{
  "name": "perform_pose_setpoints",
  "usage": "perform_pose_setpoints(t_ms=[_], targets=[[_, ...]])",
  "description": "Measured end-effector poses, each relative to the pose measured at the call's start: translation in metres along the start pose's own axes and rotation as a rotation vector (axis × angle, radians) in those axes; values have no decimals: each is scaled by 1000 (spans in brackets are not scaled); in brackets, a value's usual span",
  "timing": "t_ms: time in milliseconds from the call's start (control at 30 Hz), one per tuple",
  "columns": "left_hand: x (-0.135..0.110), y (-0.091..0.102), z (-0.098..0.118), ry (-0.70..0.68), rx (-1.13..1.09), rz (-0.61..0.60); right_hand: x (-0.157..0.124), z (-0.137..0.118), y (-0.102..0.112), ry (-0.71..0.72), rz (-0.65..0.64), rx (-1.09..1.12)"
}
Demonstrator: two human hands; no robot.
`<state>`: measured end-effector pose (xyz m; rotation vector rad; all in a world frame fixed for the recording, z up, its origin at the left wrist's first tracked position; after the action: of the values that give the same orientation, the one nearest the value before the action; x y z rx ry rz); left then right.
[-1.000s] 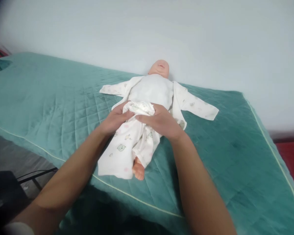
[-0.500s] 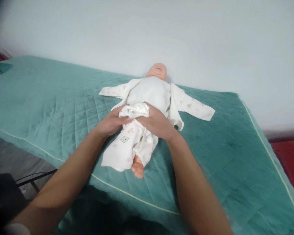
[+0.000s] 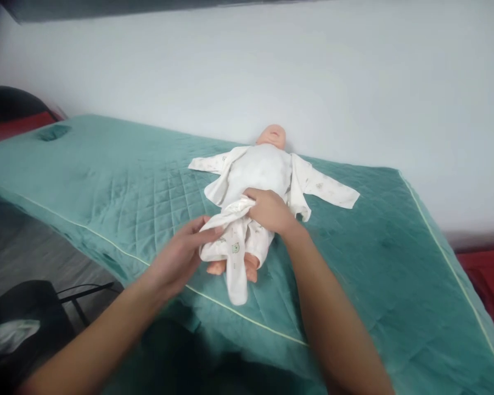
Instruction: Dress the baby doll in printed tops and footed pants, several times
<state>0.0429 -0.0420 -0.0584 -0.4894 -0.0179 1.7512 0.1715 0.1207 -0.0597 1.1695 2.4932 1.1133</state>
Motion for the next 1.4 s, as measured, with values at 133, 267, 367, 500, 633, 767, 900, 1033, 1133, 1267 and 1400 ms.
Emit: perform_pose_setpoints(t_ms=[133, 267, 367, 500, 633, 767, 900, 1033, 1133, 1267, 1400], targets=[[-30, -7, -8, 18, 11, 54, 0, -1, 0, -13, -23, -27], [-54, -13, -14, 33, -91, 124, 0, -1, 2, -15, -26, -40], [-66, -14, -26, 55, -214, 174, -1, 0, 2, -19, -44, -25], [-72, -13, -47, 110, -367, 227, -1, 3, 1, 2, -99, 20], [-73, -12, -61, 124, -397, 236, 0, 5, 1, 55, -126, 35], [-69, -5, -68, 127, -364, 272, -1, 5, 1, 37, -177, 11], [-60, 16, -64, 21, -172, 323, -3, 2, -1, 10, -236, -75], [-53, 32, -62, 5, -72, 341, -4, -1, -2, 0, -254, -94], [-51, 35, -65, 44, -28, 326, -5, -3, -3, -9, -263, -107], [-45, 35, -64, 52, 103, 295, -7, -7, -3, 6, -282, -123], [-32, 34, -53, 73, 216, 163, -7, -10, -1, 13, -288, -100]])
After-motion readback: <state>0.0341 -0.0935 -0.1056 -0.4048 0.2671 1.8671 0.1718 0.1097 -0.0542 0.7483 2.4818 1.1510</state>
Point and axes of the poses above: each hand's wrist, its own x-axis towards the middle knuckle, its own y-axis out of the back of the hand, z = x × y, the point moved 3 cm from there along x, towards the middle knuckle, and after that the axes turned 4 degrees about x, right-handed, at the moved point
